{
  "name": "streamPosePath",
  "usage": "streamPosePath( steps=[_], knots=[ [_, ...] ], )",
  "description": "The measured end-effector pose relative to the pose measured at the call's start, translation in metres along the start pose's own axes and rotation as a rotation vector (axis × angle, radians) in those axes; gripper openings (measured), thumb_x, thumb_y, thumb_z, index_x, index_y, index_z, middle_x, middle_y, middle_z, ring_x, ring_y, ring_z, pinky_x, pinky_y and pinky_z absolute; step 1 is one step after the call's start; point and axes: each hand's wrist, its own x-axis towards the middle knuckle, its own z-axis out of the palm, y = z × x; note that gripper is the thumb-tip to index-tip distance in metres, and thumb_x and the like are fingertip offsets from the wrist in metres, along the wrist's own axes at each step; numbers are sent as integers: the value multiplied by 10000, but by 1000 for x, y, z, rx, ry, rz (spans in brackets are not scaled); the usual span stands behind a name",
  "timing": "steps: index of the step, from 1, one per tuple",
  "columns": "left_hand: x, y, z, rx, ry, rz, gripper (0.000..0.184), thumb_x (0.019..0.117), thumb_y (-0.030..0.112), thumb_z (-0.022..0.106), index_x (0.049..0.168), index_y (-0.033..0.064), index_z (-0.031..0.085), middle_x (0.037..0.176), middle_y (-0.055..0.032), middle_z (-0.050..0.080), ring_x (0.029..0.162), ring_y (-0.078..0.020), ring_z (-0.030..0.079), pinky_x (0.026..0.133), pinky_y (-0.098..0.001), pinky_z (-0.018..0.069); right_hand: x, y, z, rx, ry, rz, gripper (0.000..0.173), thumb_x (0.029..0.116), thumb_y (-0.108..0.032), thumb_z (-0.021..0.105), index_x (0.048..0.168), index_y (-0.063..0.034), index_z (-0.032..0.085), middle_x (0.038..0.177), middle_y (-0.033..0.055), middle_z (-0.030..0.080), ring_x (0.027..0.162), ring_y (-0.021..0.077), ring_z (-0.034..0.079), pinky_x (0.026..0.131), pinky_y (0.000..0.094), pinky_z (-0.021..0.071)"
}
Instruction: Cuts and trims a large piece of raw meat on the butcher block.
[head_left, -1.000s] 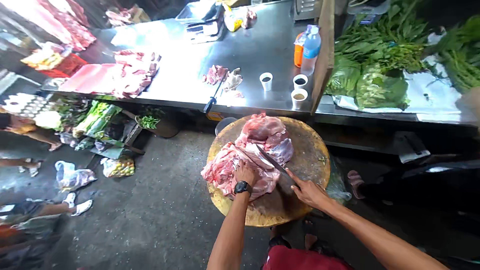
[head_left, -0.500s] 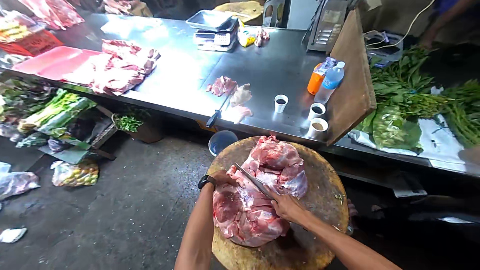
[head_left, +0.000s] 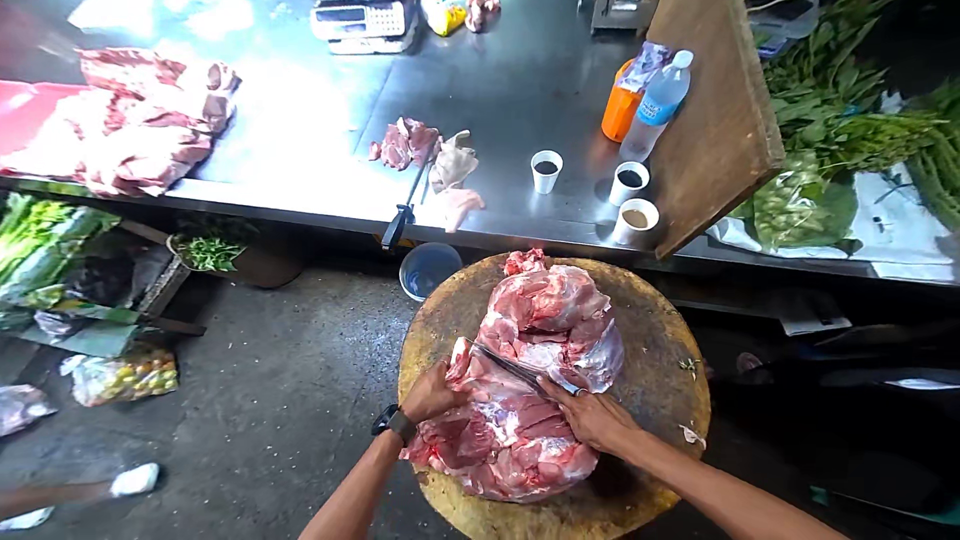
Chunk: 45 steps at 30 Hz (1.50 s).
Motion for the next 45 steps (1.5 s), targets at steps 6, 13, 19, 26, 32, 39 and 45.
streamPosePath(
  steps=[6, 13, 19, 26, 32, 39, 45],
  knots=[
    [13, 1, -10, 0, -58, -29, 795, 703, 359, 856, 1381, 84, 546, 1165, -159, 702, 1099, -314, 682, 962, -584, 535, 6, -15, -13, -22, -67, 8, 679, 1064, -235, 375, 1627, -507, 111, 1031, 200, 726, 925, 443, 706, 803, 649, 550],
    [-5, 13, -2, 93, 5, -77, 836, 701, 464, 843, 1393, 97, 550, 1176, -182, 697, 1113, -360, 671, 960, -623, 520, 32, -46, -21, -16, -132, 59, 884, 976, -79, 513, 1626, -509, 98, 1158, 237, 702, 1032, 471, 679, 862, 674, 526],
    [-70, 59, 14, 238, 154, -162, 889, 731, 463, 811, 1458, 78, 473, 1180, -203, 690, 1113, -391, 670, 945, -617, 519, 22, -33, -15, 24, -124, 43, 908, 963, -76, 541, 1622, -519, 102, 1191, 250, 687, 1056, 483, 667, 876, 684, 515],
    [-101, 73, 10, 259, 218, -174, 862, 708, 423, 829, 1434, 100, 496, 1134, -199, 702, 1084, -393, 678, 916, -620, 525, -22, 8, 9, 7, -129, 66, 884, 977, -155, 572, 1623, -515, 89, 1112, 259, 703, 979, 496, 682, 834, 695, 518],
    [-154, 85, 15, 253, 319, -182, 835, 717, 409, 831, 1412, 86, 499, 1068, -194, 706, 1027, -393, 688, 872, -625, 529, -70, 45, 31, -10, -172, 79, 872, 999, -106, 492, 1625, -513, 40, 1058, 232, 715, 947, 474, 697, 812, 668, 537],
    [-214, 119, 31, 286, 510, -141, 823, 703, 363, 844, 1399, 85, 502, 1002, -211, 705, 951, -436, 691, 794, -675, 525, -145, 103, 53, -11, -155, 101, 748, 1063, -177, 406, 1624, -519, 48, 1064, 247, 714, 932, 484, 698, 819, 674, 537],
    [-282, 173, 60, 398, 672, -117, 826, 689, 303, 834, 1398, 56, 492, 1011, -237, 695, 951, -466, 682, 789, -681, 517, -183, 152, 57, -2, -131, 12, 734, 1057, -211, 390, 1630, -500, 34, 988, 232, 717, 893, 462, 703, 794, 651, 543]
  ],
)
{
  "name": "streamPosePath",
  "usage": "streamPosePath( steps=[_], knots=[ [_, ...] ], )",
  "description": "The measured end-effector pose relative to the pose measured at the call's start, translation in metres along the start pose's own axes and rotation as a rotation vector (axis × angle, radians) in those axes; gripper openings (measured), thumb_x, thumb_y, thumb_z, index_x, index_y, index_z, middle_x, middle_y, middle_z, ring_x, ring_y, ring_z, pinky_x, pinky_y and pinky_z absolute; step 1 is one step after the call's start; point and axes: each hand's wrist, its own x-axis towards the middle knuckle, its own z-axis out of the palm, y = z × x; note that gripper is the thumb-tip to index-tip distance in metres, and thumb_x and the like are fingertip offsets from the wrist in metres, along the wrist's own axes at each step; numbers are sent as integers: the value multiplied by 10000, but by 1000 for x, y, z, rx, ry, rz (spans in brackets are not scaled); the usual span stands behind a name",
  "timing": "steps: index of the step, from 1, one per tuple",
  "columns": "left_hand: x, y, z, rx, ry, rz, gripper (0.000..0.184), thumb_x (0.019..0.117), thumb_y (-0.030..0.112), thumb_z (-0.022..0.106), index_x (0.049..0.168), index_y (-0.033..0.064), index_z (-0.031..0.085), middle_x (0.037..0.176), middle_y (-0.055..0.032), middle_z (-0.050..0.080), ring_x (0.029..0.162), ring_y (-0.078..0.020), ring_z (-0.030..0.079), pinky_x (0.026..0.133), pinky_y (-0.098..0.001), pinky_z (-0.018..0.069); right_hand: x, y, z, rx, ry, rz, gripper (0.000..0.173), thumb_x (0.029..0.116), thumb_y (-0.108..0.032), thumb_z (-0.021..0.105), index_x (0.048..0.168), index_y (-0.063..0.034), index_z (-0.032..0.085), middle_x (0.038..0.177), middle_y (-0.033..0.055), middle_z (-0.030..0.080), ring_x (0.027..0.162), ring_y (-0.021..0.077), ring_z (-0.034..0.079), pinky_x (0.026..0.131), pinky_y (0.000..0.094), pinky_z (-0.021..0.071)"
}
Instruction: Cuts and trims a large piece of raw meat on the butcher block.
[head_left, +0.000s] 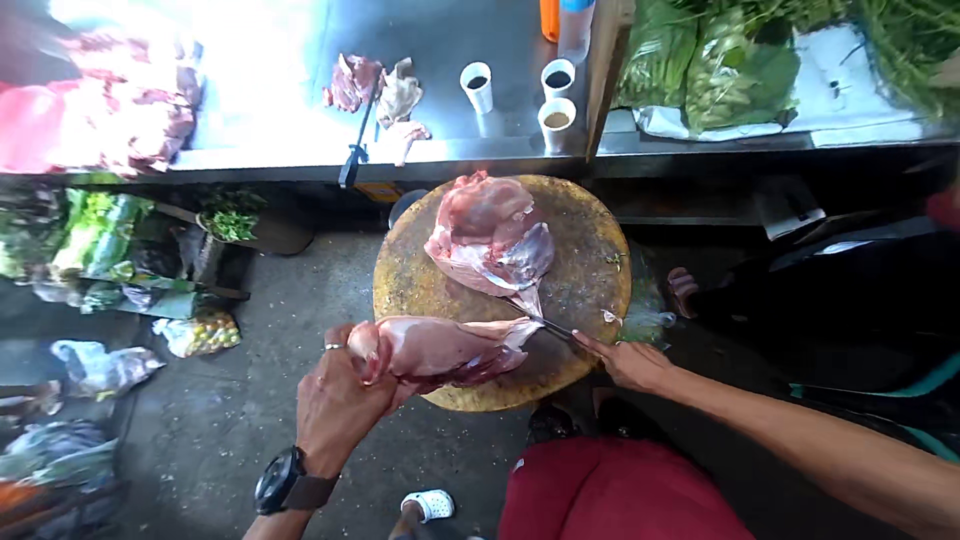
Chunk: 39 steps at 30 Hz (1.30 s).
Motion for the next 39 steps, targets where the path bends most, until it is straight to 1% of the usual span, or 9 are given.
streamPosePath(
  steps=[5, 9, 13, 18, 28, 34, 35, 37, 39],
  knots=[
    [-39, 25, -4, 21, 98, -10, 743, 685, 267, 862, 1319, 63, 533, 973, -216, 705, 906, -442, 695, 761, -657, 529, -9, 31, 6, 75, 131, -76, 633, 1090, -299, 333, 1647, -448, 70, 935, 217, 716, 866, 446, 705, 786, 624, 551],
    [-37, 32, 16, 70, -13, -205, 749, 804, 316, 803, 1444, 77, 495, 1153, -245, 696, 1089, -450, 673, 929, -659, 511, 9, 13, 11, 153, 168, -116, 641, 1087, -321, 338, 1652, -430, 55, 961, 215, 723, 883, 433, 709, 814, 612, 552],
    [-27, 7, 70, 4, -57, -363, 858, 793, 419, 807, 1480, 31, 469, 1199, -260, 684, 1137, -440, 660, 971, -645, 508, 27, -11, 1, 188, 166, -132, 641, 1092, -323, 338, 1648, -445, 45, 989, 214, 721, 921, 433, 707, 842, 616, 550],
    [-44, -54, 119, -230, 10, -516, 562, 754, 391, 845, 1111, -16, 692, 1027, -233, 714, 1023, -409, 681, 898, -654, 514, 40, -28, -2, 170, 271, -204, 578, 1103, -375, 313, 1650, -426, 132, 967, 206, 715, 878, 428, 704, 807, 606, 557],
    [-24, -112, 155, -497, -46, -573, 512, 727, 274, 828, 1130, -2, 673, 1024, -203, 707, 1006, -372, 678, 884, -633, 515, 66, -84, -2, 31, 234, -45, 575, 1104, -383, 282, 1646, -449, 104, 1043, 213, 706, 905, 425, 702, 805, 595, 564],
    [12, -127, 156, -481, -173, -532, 546, 754, 313, 818, 1156, -18, 655, 1070, -231, 694, 1051, -397, 665, 906, -645, 506, 45, -68, 32, -32, 843, -258, 450, 1083, -338, 459, 1502, -207, 558, 866, 156, 721, 653, 317, 701, 567, 470, 592],
    [15, -129, 156, -473, -185, -529, 545, 755, 316, 816, 1157, -13, 655, 1073, -228, 696, 1055, -394, 666, 909, -642, 505, 39, -64, 35, -52, 685, -156, 473, 1089, -334, 431, 1556, -281, 480, 896, 168, 722, 703, 346, 713, 618, 509, 601],
    [21, -132, 159, -464, -198, -521, 528, 755, 315, 808, 1144, -8, 655, 1060, -220, 695, 1044, -387, 665, 901, -636, 505, 32, -62, 28, -50, 177, 97, 593, 1100, -322, 335, 1637, -473, 134, 1026, 204, 719, 904, 427, 711, 806, 616, 568],
    [32, -137, 163, -477, -209, -510, 528, 760, 303, 805, 1156, -11, 653, 1064, -224, 693, 1045, -387, 665, 904, -634, 504, 32, -61, 21, -36, 47, 149, 626, 1100, -301, 339, 1634, -491, 75, 1041, 216, 722, 930, 453, 707, 824, 639, 555]
  ],
)
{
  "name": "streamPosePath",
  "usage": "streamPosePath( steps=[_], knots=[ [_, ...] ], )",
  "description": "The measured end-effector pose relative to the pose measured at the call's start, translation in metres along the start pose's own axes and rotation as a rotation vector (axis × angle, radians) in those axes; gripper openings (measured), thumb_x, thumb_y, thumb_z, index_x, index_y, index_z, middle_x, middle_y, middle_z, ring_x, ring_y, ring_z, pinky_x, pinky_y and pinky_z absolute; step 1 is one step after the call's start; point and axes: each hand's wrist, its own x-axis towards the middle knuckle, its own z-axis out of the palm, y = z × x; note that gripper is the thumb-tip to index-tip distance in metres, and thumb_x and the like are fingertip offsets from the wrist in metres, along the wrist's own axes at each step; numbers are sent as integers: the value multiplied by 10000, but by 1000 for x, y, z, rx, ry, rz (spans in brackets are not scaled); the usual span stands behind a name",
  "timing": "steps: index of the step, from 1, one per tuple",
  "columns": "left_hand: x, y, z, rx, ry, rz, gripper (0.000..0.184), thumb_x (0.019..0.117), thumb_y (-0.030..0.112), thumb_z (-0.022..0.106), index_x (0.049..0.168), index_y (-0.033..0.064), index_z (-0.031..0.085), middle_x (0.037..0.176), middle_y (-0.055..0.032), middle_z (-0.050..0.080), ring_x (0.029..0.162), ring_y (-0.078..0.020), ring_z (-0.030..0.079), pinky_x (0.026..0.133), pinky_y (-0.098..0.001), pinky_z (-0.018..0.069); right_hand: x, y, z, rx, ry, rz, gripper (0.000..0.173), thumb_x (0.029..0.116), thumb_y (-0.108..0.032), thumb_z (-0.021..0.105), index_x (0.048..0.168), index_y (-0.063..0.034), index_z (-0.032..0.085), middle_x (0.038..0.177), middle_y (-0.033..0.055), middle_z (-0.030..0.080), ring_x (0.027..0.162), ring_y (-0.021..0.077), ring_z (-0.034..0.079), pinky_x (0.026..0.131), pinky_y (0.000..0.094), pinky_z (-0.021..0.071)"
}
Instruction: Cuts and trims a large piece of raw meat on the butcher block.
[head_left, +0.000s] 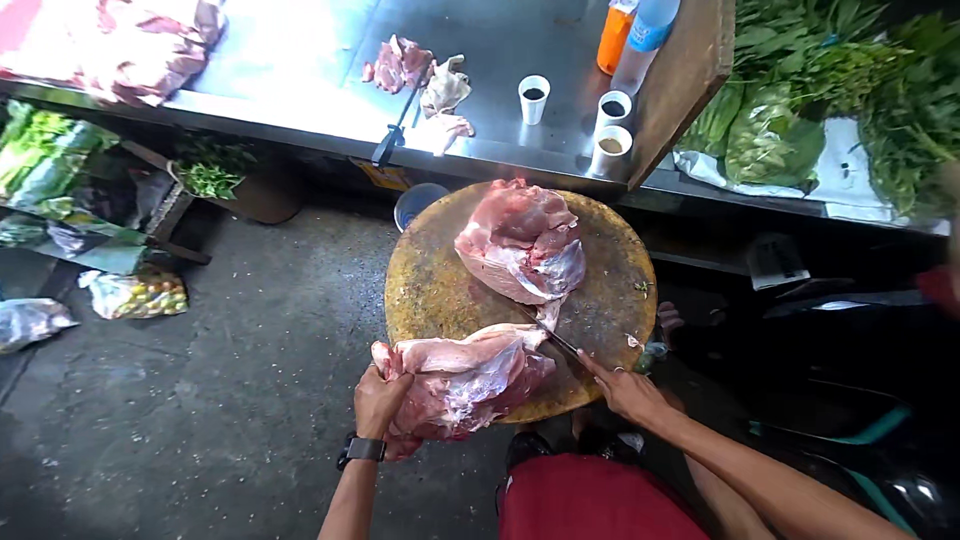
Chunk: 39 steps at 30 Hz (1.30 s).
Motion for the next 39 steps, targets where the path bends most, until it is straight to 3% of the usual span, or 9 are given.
streamPosePath(
  steps=[6, 13, 16, 19, 22, 26, 29, 32, 39],
  knots=[
    [41, 20, -6, 105, -50, 83, 499, 786, 317, 791, 1170, 18, 680, 1065, -228, 705, 1048, -411, 671, 903, -667, 499, -21, 3, 15, 18, -59, 81, 664, 1096, -270, 358, 1624, -520, 42, 1055, 232, 711, 926, 457, 707, 814, 639, 557],
    [109, 91, -12, 256, -39, 221, 501, 827, 414, 787, 1131, 30, 682, 1025, -291, 692, 1008, -499, 663, 849, -730, 484, -60, 17, 42, 69, -50, 195, 596, 1110, -369, 324, 1615, -541, 57, 1095, 227, 693, 911, 443, 704, 797, 634, 565],
    [139, 123, 6, 221, -56, 310, 483, 864, 369, 776, 1209, 48, 676, 1074, -285, 697, 1033, -497, 663, 869, -738, 481, -77, 28, 55, 89, -29, 191, 605, 1103, -370, 345, 1623, -523, 75, 1048, 210, 715, 901, 428, 711, 805, 625, 565],
    [170, 138, 32, 97, -119, 391, 485, 975, 313, 654, 1398, 82, 595, 1277, -284, 647, 1181, -496, 617, 971, -730, 460, -92, 43, 77, 165, 76, 154, 592, 1098, -404, 374, 1643, -449, 147, 1009, 194, 725, 871, 398, 719, 803, 596, 575],
    [176, 136, 40, 61, -146, 445, 543, 1014, 379, 610, 1467, 88, 546, 1517, -277, 467, 1385, -471, 468, 1104, -690, 380, -103, 39, 98, 278, 375, 183, 589, 1078, -379, 459, 1639, -298, 298, 973, 190, 754, 811, 376, 743, 761, 589, 597],
    [143, 89, 40, -123, -35, 535, 642, 983, 425, 649, 1494, 65, 503, 1599, -208, 395, 1466, -347, 411, 1180, -555, 375, -79, 5, 101, 430, 626, 328, 628, 1062, -384, 500, 1639, -223, 309, 1104, 198, 748, 877, 405, 743, 791, 627, 581],
    [94, 43, 43, -298, 116, 538, 593, 991, 300, 647, 1471, -13, 498, 1568, -225, 438, 1474, -313, 411, 1218, -478, 350, -51, -21, 91, 525, 733, 384, 630, 1034, -284, 543, 1627, -217, 342, 1340, 174, 674, 1046, 398, 720, 902, 619, 561],
    [26, -4, 54, -473, 271, 365, 524, 1011, 191, 594, 1445, -77, 477, 1482, -278, 503, 1389, -334, 501, 1156, -464, 419, -26, -43, 73, 680, 765, 407, 662, 985, -172, 614, 1607, -210, 388, 1349, 250, 615, 1142, 429, 642, 958, 606, 526],
    [-108, -150, 103, -537, 217, -76, 454, 976, 58, 654, 1384, -97, 530, 1344, -286, 613, 1235, -356, 628, 1071, -485, 504, 30, -54, 38, 767, 752, 342, 708, 960, -88, 625, 1612, -119, 349, 1480, 286, 517, 1303, 502, 543, 1083, 640, 438]
  ],
)
